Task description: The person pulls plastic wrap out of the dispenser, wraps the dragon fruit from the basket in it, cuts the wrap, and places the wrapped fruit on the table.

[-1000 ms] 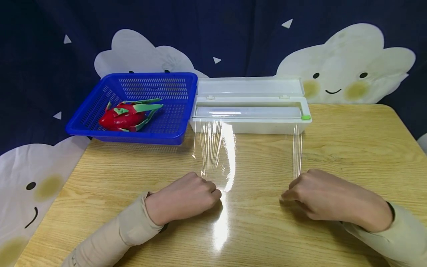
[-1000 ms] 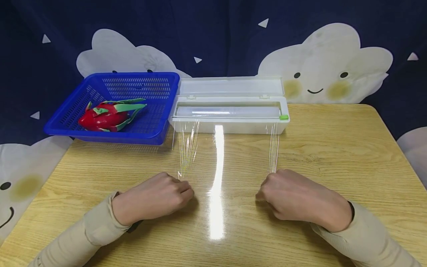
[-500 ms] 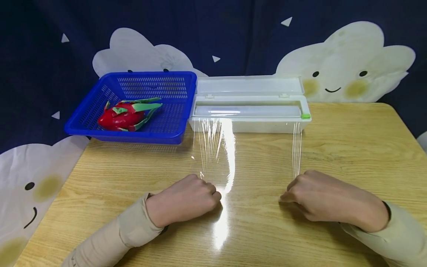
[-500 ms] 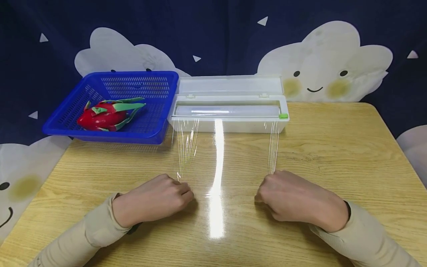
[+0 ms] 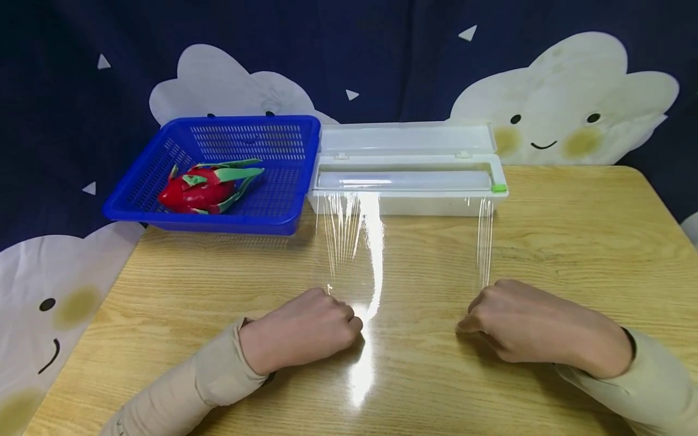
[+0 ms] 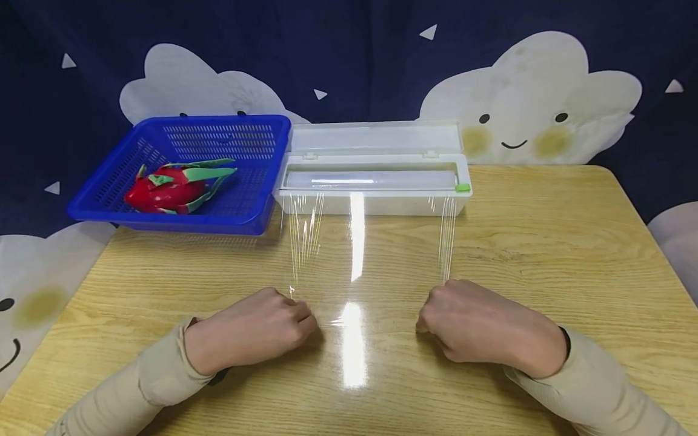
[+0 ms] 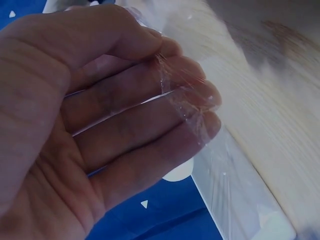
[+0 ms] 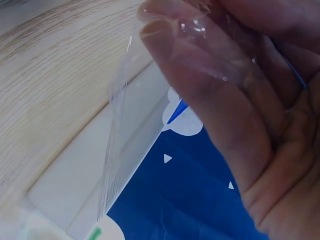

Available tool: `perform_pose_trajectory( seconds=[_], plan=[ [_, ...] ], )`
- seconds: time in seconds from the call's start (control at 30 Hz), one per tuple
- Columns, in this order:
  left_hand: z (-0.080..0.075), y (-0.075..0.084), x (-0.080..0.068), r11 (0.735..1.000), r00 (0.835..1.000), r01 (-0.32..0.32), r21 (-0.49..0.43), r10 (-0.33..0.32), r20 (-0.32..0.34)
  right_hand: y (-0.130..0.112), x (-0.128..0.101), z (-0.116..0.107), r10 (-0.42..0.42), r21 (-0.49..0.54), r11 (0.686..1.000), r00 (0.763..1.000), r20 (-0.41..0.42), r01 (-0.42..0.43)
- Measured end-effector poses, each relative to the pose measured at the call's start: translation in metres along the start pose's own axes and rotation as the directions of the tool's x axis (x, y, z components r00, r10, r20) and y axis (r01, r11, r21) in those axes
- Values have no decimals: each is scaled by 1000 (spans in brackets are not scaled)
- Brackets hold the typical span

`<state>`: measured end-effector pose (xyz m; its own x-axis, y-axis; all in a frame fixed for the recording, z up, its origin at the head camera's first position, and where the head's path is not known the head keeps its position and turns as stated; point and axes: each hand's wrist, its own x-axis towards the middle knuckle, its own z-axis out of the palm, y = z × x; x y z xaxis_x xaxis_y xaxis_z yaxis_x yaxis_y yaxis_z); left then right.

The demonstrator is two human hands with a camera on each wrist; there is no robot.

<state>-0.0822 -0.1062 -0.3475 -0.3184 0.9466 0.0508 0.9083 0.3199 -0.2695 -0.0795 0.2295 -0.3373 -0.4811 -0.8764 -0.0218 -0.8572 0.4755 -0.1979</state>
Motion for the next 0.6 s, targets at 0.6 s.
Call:
perform_pose_trajectory(
  seconds=[0.6],
  plan=[
    [1, 4, 1, 1000, 1000, -20, 14, 20, 19, -1, 1, 4, 13, 6, 1000, 1000, 25, -13]
  ],
)
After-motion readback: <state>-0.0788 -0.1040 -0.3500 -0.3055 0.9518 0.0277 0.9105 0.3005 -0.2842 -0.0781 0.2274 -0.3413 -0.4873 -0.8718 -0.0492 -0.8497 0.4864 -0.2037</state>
